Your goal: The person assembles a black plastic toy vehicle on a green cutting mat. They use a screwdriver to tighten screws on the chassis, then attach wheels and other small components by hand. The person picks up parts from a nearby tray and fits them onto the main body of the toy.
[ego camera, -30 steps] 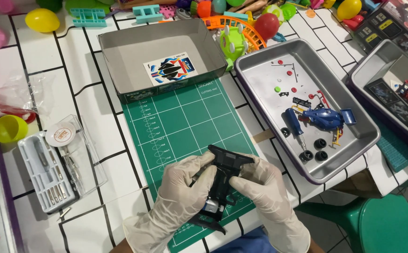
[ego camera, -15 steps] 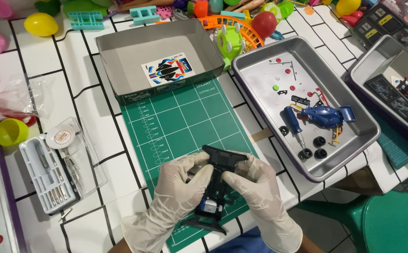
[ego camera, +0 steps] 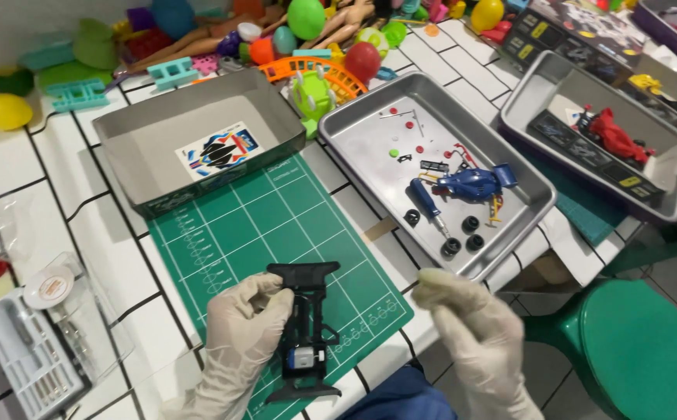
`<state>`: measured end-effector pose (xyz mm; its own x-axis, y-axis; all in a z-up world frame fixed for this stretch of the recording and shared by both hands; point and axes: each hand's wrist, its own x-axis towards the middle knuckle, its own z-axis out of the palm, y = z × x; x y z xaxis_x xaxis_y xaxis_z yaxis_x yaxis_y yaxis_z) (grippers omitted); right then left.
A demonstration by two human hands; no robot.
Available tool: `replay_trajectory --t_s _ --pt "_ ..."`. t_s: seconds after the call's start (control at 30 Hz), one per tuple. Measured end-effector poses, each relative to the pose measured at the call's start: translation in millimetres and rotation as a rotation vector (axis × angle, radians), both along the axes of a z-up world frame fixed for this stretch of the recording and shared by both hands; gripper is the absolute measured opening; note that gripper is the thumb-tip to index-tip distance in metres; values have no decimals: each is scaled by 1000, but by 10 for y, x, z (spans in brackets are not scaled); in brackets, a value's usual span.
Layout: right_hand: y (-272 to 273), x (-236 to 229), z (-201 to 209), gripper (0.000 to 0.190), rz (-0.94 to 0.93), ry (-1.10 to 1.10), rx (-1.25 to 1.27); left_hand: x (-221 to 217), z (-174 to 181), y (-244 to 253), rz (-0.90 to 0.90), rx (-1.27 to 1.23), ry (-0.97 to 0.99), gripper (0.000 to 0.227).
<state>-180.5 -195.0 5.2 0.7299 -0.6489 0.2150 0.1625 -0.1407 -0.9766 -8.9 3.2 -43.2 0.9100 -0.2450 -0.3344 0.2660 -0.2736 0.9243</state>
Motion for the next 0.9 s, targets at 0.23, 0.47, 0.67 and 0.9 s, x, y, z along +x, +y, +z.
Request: replay_trajectory --t_s 0.23,0.47,0.67,0.9 --pt "-2039 250 -61 39 158 91 -994 -51 191 -67 23 -13 15 24" --pt "-2360 720 176 78 352 1126 -1030 -54 212 -59 20 -93 39 24" --pt "-2495 800 99 55 383 1038 -1210 -33 142 -55 26 -34 11 27" --pt "-2563 758 105 49 383 1085 -1236 10 112 -2 61 -68 27 19"
